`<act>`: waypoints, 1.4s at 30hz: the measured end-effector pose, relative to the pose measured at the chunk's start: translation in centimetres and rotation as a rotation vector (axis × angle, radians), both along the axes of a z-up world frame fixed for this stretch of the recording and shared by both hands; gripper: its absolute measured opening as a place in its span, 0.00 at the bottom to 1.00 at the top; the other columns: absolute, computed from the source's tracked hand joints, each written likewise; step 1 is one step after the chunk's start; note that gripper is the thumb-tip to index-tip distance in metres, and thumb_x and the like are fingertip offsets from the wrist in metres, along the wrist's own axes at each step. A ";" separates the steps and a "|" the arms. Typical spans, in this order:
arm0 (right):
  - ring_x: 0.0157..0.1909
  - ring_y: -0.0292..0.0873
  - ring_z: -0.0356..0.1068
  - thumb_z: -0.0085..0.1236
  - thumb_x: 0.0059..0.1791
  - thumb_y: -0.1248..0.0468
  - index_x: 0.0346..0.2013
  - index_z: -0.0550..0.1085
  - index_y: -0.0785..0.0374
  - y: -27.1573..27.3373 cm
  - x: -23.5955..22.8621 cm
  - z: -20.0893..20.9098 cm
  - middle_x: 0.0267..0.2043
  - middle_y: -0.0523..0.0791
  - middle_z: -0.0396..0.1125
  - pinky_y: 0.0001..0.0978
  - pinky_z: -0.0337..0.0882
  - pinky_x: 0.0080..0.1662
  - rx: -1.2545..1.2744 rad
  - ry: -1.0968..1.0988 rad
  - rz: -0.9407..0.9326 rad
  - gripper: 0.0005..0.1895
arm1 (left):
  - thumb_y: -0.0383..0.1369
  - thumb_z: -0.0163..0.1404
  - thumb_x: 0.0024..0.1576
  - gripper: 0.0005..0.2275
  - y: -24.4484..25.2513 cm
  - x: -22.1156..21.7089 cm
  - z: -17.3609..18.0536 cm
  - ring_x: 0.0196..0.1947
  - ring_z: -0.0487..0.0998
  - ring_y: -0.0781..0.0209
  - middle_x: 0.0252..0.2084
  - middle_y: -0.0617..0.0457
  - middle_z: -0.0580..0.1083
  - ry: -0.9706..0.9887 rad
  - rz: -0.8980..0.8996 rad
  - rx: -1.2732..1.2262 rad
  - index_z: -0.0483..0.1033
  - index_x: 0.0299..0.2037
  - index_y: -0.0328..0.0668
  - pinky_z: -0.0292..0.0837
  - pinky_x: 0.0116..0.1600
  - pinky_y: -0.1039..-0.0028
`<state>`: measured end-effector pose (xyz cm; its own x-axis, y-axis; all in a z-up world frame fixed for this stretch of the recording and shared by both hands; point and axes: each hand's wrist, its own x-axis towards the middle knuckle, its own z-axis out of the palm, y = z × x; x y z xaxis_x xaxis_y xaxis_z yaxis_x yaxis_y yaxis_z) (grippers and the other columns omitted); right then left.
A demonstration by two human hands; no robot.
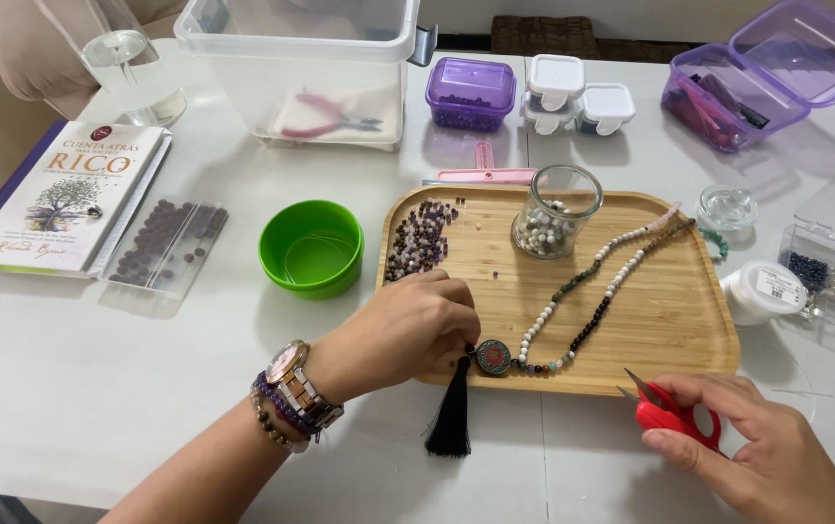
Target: Attaching a tassel and finishing a beaded necklace using jewelry tools.
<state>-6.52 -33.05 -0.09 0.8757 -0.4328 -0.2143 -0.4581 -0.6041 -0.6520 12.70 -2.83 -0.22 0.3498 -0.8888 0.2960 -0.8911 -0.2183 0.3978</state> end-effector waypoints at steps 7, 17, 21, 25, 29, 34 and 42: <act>0.51 0.32 0.76 0.77 0.33 0.63 0.45 0.89 0.54 0.0 0.0 -0.7 0.44 0.36 0.86 0.26 0.70 0.59 0.036 -0.025 0.023 0.25 | 0.18 0.47 0.54 0.07 0.1 -1.2 0.3 0.32 0.66 0.54 0.32 0.51 0.70 -0.083 0.035 -0.030 0.66 0.30 0.41 0.65 0.40 0.66; 0.45 0.32 0.79 0.75 0.35 0.51 0.47 0.87 0.47 2.8 1.3 0.4 0.41 0.34 0.84 0.25 0.75 0.51 -0.027 -0.107 0.269 0.26 | 0.19 0.42 0.59 0.05 0.0 -2.3 0.4 0.26 0.67 0.50 0.28 0.49 0.69 0.274 0.049 -0.178 0.62 0.34 0.40 0.62 0.34 0.64; 0.43 0.33 0.71 0.72 0.38 0.50 0.48 0.85 0.48 3.2 1.8 -0.3 0.35 0.32 0.81 0.25 0.73 0.43 -0.077 -0.245 0.421 0.24 | 0.21 0.44 0.58 0.05 0.8 -2.5 1.7 0.38 0.73 0.49 0.37 0.48 0.73 0.191 0.096 -0.159 0.70 0.41 0.39 0.69 0.42 0.63; 0.41 0.36 0.72 0.69 0.41 0.52 0.48 0.81 0.52 3.9 2.1 -0.3 0.36 0.35 0.79 0.28 0.68 0.50 -0.172 -0.400 0.537 0.23 | 0.27 0.50 0.61 0.03 1.3 -2.6 2.6 0.41 0.72 0.50 0.38 0.50 0.73 0.159 0.084 -0.111 0.76 0.41 0.39 0.70 0.43 0.62; 0.40 0.37 0.74 0.69 0.41 0.52 0.49 0.80 0.54 4.4 2.4 -0.3 0.38 0.36 0.80 0.30 0.65 0.53 -0.204 -0.463 0.590 0.24 | 0.23 0.52 0.56 0.05 0.8 -2.2 1.0 0.37 0.70 0.48 0.36 0.50 0.74 0.052 0.072 -0.123 0.77 0.40 0.40 0.68 0.42 0.61; 0.36 0.37 0.73 0.68 0.42 0.51 0.48 0.79 0.53 4.2 2.2 -0.4 0.35 0.35 0.78 0.30 0.66 0.53 -0.232 -0.471 0.587 0.22 | 0.26 0.54 0.58 0.07 0.7 -1.8 0.9 0.32 0.68 0.52 0.30 0.53 0.70 -0.036 0.098 -0.040 0.72 0.28 0.43 0.66 0.37 0.62; 0.49 0.41 0.73 0.58 0.48 0.47 0.51 0.77 0.49 3.4 3.9 -0.5 0.47 0.36 0.74 0.42 0.60 0.58 -0.914 -0.471 0.406 0.20 | 0.48 0.62 0.55 0.17 -0.2 -5.0 0.4 0.36 0.74 0.49 0.31 0.52 0.75 -0.100 0.386 0.178 0.75 0.28 0.44 0.70 0.38 0.57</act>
